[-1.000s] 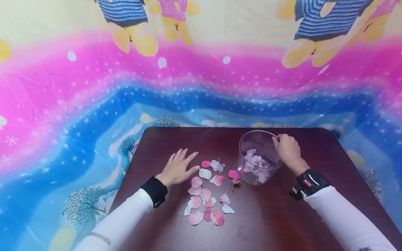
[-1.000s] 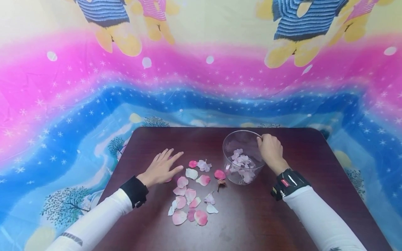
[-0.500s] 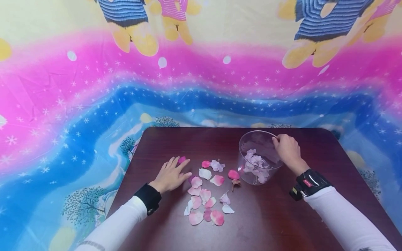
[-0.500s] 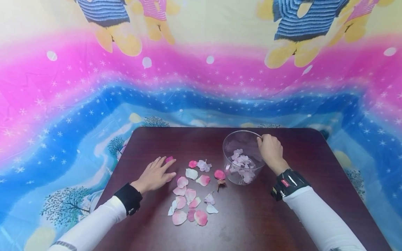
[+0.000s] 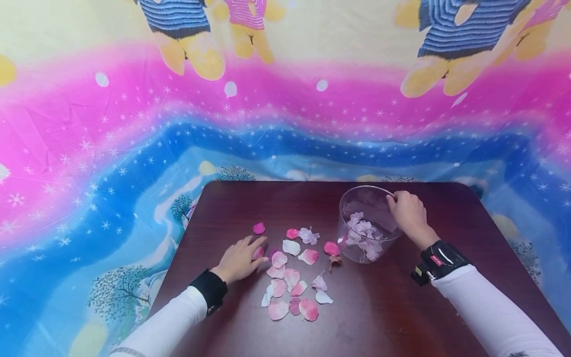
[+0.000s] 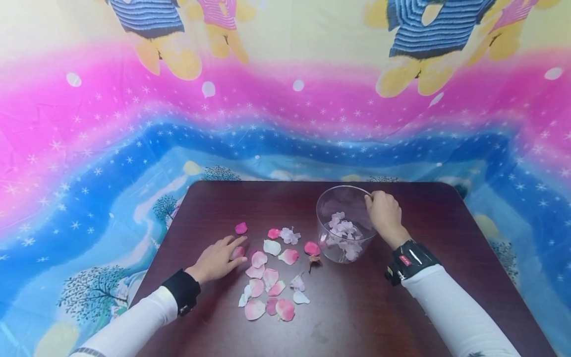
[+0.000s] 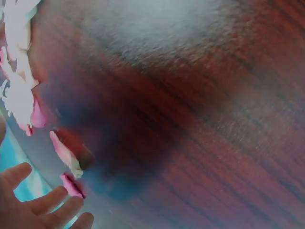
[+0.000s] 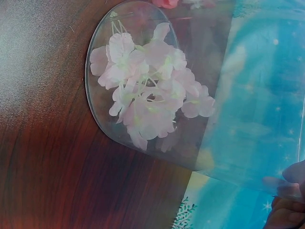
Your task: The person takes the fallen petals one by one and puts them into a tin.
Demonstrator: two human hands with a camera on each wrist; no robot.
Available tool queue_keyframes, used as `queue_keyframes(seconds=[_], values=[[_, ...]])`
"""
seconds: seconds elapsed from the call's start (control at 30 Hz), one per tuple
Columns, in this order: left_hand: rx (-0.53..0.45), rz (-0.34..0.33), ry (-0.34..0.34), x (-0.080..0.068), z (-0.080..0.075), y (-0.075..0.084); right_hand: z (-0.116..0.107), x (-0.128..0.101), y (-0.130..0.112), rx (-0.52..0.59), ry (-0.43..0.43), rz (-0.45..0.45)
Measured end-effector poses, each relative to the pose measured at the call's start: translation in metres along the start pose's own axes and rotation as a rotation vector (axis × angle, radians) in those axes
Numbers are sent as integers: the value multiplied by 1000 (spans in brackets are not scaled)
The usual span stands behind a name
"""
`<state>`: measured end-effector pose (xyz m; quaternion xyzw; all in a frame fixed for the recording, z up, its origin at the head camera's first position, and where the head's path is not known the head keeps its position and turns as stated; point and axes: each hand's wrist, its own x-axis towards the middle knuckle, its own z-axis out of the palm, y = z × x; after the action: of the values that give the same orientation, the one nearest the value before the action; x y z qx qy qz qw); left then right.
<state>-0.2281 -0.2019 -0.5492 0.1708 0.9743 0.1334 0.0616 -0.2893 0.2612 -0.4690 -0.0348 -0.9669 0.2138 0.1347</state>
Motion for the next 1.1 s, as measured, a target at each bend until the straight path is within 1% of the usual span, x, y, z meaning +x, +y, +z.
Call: queue_keyframes(seconds=[0.1,0.27,0.4,0.67,0.73,0.93,1.1], values=[[26,12,20,0,4,-1,0,0,0,1,2,0],[70,12,38,0,10,-1,0,0,0,2,3,-1],[82,11,52,-1,13,-2,0,-1,0,5,1,0],[85,79,160,-1,18,-2,0,0,0,7,1,0],[78,83,175,-1,19,-2,0,0,0,8,1,2],[40,75,182,-1,21,-1,1,-1,1,10,2,4],[19,66,167,-1,23,0,0,-1,0,9,-10,9]])
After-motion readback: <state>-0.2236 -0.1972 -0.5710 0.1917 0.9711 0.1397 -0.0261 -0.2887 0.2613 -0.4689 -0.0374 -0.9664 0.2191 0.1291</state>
